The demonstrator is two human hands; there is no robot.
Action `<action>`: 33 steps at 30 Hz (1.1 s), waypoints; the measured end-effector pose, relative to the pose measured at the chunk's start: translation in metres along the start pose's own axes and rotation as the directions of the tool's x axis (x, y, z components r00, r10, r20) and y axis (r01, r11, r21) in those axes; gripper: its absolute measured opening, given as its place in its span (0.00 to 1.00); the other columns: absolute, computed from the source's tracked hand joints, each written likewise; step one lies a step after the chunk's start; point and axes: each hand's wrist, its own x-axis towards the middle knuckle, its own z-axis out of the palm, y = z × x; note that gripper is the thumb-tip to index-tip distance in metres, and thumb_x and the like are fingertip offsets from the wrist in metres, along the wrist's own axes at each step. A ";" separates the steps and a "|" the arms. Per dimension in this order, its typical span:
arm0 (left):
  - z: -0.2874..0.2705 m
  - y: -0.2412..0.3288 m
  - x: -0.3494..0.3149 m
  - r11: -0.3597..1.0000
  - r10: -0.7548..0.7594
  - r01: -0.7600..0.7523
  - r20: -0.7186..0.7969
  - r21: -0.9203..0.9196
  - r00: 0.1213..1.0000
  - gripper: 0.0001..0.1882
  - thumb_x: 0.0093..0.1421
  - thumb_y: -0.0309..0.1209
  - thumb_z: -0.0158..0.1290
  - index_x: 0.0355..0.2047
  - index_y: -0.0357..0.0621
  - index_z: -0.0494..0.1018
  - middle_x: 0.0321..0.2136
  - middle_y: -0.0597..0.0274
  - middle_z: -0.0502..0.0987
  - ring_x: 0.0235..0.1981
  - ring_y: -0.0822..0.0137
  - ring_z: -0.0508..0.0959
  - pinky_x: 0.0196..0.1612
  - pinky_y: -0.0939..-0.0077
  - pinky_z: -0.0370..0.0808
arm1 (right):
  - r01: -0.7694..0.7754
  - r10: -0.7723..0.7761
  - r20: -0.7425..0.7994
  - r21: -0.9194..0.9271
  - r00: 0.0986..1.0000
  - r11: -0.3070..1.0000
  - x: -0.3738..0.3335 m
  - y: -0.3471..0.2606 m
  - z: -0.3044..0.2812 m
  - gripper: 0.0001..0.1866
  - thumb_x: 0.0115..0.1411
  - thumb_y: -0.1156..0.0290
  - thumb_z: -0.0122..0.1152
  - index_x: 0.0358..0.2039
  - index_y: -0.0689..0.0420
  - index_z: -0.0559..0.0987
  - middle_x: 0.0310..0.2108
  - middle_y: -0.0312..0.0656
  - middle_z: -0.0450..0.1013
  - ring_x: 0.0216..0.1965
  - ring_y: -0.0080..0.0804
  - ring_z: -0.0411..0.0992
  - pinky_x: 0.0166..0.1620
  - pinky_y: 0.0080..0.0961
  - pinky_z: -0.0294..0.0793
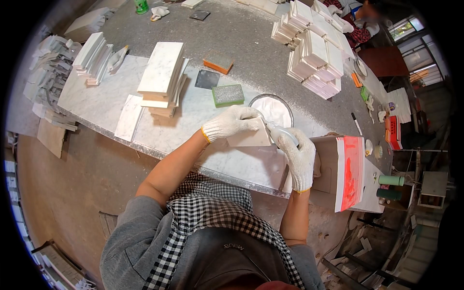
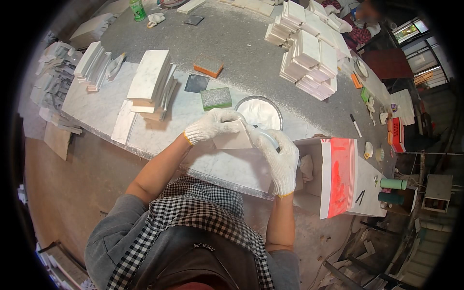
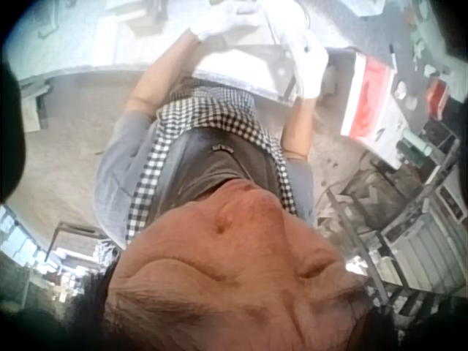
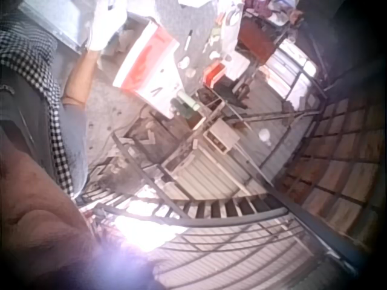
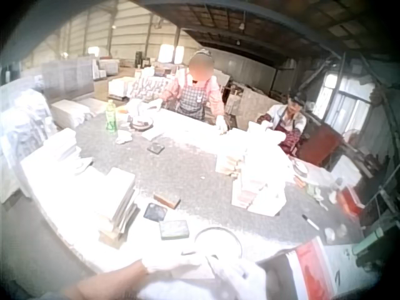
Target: The person picks up white rectangular blocks, applies a white substance from a bottle, and uses a metal scraper to smooth and shape the edges. They then use a green sanding block to further refine the edges before stacking the finished pieces.
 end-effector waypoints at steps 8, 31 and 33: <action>0.000 0.008 0.000 0.999 -0.055 0.055 -0.013 -0.004 0.998 0.15 0.61 0.36 0.61 0.45 0.41 0.82 0.39 0.67 0.82 0.41 0.73 0.78 0.48 0.75 0.76 | -0.006 0.006 -0.003 -0.006 1.000 1.000 0.000 -0.004 -0.001 0.14 0.60 0.67 0.69 0.42 0.63 0.84 0.33 0.38 0.80 0.35 0.22 0.73 0.40 0.23 0.73; 0.001 0.005 -0.001 0.997 -0.054 0.053 -0.007 -0.054 0.999 0.17 0.61 0.35 0.62 0.47 0.40 0.81 0.40 0.65 0.82 0.42 0.73 0.78 0.48 0.75 0.76 | -0.026 0.025 -0.014 -0.010 1.000 1.000 0.000 -0.007 -0.001 0.15 0.60 0.66 0.69 0.41 0.64 0.84 0.32 0.38 0.79 0.34 0.22 0.73 0.40 0.24 0.72; 0.001 0.004 0.000 0.997 -0.053 0.052 -0.010 -0.058 0.999 0.17 0.60 0.36 0.62 0.46 0.40 0.81 0.40 0.66 0.82 0.41 0.73 0.78 0.48 0.75 0.76 | -0.024 0.024 -0.016 -0.014 1.000 1.000 0.000 -0.007 -0.001 0.14 0.60 0.66 0.69 0.41 0.64 0.84 0.32 0.39 0.79 0.34 0.22 0.73 0.40 0.24 0.72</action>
